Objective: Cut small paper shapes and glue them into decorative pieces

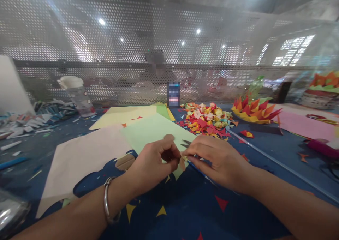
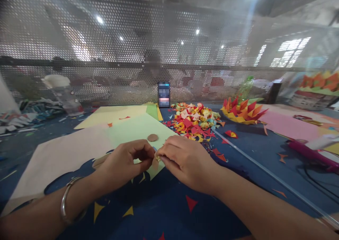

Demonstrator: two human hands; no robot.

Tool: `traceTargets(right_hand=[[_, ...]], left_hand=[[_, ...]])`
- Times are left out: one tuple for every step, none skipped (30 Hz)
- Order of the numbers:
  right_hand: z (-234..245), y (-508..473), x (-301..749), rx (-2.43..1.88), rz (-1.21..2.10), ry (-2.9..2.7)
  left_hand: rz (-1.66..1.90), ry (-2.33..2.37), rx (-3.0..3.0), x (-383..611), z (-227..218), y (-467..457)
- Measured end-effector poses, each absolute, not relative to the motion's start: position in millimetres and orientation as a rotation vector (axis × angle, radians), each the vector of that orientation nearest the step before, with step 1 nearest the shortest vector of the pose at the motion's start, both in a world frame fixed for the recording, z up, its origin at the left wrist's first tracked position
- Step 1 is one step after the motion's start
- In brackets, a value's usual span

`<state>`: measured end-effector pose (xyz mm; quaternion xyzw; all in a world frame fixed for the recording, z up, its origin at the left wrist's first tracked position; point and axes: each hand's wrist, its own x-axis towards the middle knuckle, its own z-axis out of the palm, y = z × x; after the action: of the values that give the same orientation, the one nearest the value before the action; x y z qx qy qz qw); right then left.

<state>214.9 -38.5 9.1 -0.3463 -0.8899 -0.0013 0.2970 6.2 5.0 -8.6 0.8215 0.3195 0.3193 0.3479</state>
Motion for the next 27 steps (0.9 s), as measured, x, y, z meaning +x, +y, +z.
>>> traceTargets(right_hand=[[8.7, -38.5, 214.9, -0.927, -0.002, -2.366], [8.4, -38.5, 215.0, -0.931, -0.004, -2.362], [8.3, -38.4, 215.0, -0.935, -0.003, -2.356], [8.3, -38.4, 214.9, -0.944, 0.002, -2.348], [8.5, -38.5, 214.8, -0.955, 0.011, -2.337], [8.9, -38.6, 214.6, -0.97, 0.025, -2.324], [9.4, -38.9, 214.3, -0.986, 0.047, -2.309], [9.8, -39.4, 214.0, -1.003, 0.078, -2.29], [10.1, -40.0, 213.6, -1.023, 0.121, -2.265], [10.3, -40.8, 213.1, -1.043, 0.174, -2.234], [10.3, -41.6, 212.5, -1.064, 0.236, -2.197], [10.2, -42.4, 211.9, -1.086, 0.303, -2.157], [10.1, -43.1, 211.2, -1.104, 0.368, -2.116], [9.9, -43.7, 210.5, -1.118, 0.427, -2.08], [9.8, -44.1, 209.8, -1.127, 0.478, -2.05], [9.8, -44.4, 209.1, -1.131, 0.52, -2.026], [9.8, -44.5, 208.4, -1.133, 0.557, -2.007], [9.9, -44.6, 207.8, -1.134, 0.586, -1.992], [10.0, -44.5, 207.2, -1.132, 0.608, -1.979], [10.1, -44.4, 206.7, -1.13, 0.626, -1.969], [10.1, -44.2, 206.3, -1.126, 0.64, -1.962], [9.9, -44.0, 205.8, -1.123, 0.65, -1.958], [9.5, -43.8, 205.4, -1.121, 0.657, -1.956], [9.1, -43.6, 205.0, -1.119, 0.66, -1.952], [8.5, -43.4, 204.6, -1.118, 0.66, -1.948], [8.0, -43.1, 204.2, -1.117, 0.658, -1.945], [7.4, -42.9, 203.8, -1.117, 0.653, -1.942]], left_hand=[[0.831, 0.829, 2.135, 6.6, -8.9, 5.1], [0.833, 0.832, 2.14, 6.9, -9.1, 5.1], [0.834, 0.838, 2.143, 7.2, -9.2, 5.0], [0.834, 0.844, 2.145, 7.4, -9.1, 4.7], [0.837, 0.85, 2.143, 7.6, -8.9, 4.4], [0.84, 0.855, 2.136, 7.7, -8.5, 4.0], [0.843, 0.861, 2.125, 7.6, -8.0, 3.6], [0.848, 0.869, 2.114, 7.6, -7.4, 3.1], [0.853, 0.877, 2.105, 7.4, -6.8, 2.6], [0.86, 0.888, 2.099, 7.3, -6.1, 2.2], [0.871, 0.9, 2.098, 7.2, -5.4, 1.8], [0.89, 0.913, 2.1, 7.1, -4.7, 1.4], [0.918, 0.924, 2.107, 7.1, -4.2, 1.0], [0.953, 0.932, 2.117, 7.2, -3.7, 0.6], [0.994, 0.938, 2.13, 7.3, -3.4, 0.2], [1.04, 0.941, 2.143, 7.4, -3.3, -0.1], [1.08, 0.938, 2.159, 7.5, -3.5, -0.5], [1.118, 0.932, 2.175, 7.5, -3.8, -0.8], [1.148, 0.922, 2.191, 7.6, -4.3, -1.0], [1.171, 0.913, 2.208, 7.7, -4.9, -1.2], [1.186, 0.902, 2.226, 7.7, -5.4, -1.3], [1.193, 0.893, 2.245, 7.9, -5.8, -1.4], [1.192, 0.885, 2.263, 8.1, -6.1, -1.4], [1.188, 0.88, 2.279, 8.3, -6.1, -1.5], [1.181, 0.875, 2.295, 8.6, -5.9, -1.6], [1.174, 0.871, 2.309, 9.0, -5.5, -1.7], [1.168, 0.87, 2.321, 9.3, -5.1, -2.0]])
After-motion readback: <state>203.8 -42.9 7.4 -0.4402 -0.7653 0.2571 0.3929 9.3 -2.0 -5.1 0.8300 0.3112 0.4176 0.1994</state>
